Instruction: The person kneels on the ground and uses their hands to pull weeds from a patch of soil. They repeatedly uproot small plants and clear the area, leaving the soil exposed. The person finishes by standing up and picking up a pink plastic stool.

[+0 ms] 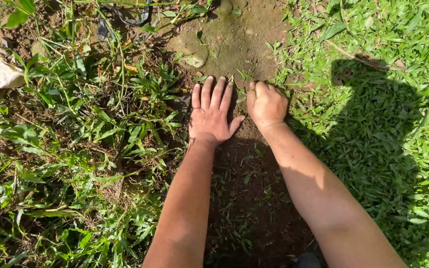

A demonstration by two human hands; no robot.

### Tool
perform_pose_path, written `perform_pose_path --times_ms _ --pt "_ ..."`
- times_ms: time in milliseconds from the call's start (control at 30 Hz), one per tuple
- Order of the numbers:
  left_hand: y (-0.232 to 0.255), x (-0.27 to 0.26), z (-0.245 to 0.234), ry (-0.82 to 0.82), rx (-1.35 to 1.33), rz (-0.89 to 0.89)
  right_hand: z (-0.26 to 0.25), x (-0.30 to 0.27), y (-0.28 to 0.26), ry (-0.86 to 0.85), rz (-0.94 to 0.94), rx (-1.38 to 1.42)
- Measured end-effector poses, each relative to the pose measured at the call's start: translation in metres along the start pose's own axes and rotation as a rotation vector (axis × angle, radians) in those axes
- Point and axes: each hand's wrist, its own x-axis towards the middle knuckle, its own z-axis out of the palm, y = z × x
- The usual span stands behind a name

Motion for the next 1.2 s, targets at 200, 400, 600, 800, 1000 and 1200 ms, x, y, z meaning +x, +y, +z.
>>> perform_pose_path --times_ms 200,400,600,800,1000,1200 --pt "-0.001 -0.001 0.000 -0.010 -0.001 -0.019 -0.021 -0.106 0.013 0.008 0.762 0.608" --pt "0.004 0.000 -0.007 -0.056 0.057 -0.030 -0.126 -0.070 -0.057 0.173 1.216 0.969" --pt "0.026 -0.024 -0.023 -0.223 0.048 -0.080 -0.228 -0.002 -0.183 0.117 0.853 1.229" --pt "0.036 -0.025 -0.051 -0.053 -0.112 -0.078 -0.263 0.013 -0.314 -0.397 0.286 1.685" --pt "0.011 -0.057 -0.091 -0.018 -0.443 -0.233 -0.334 0.012 -0.353 -0.890 0.138 1.056" --pt "0.021 -0.079 -0.137 -0.115 -0.651 -0.288 -0.355 0.012 -0.312 -0.648 0.287 1.098"
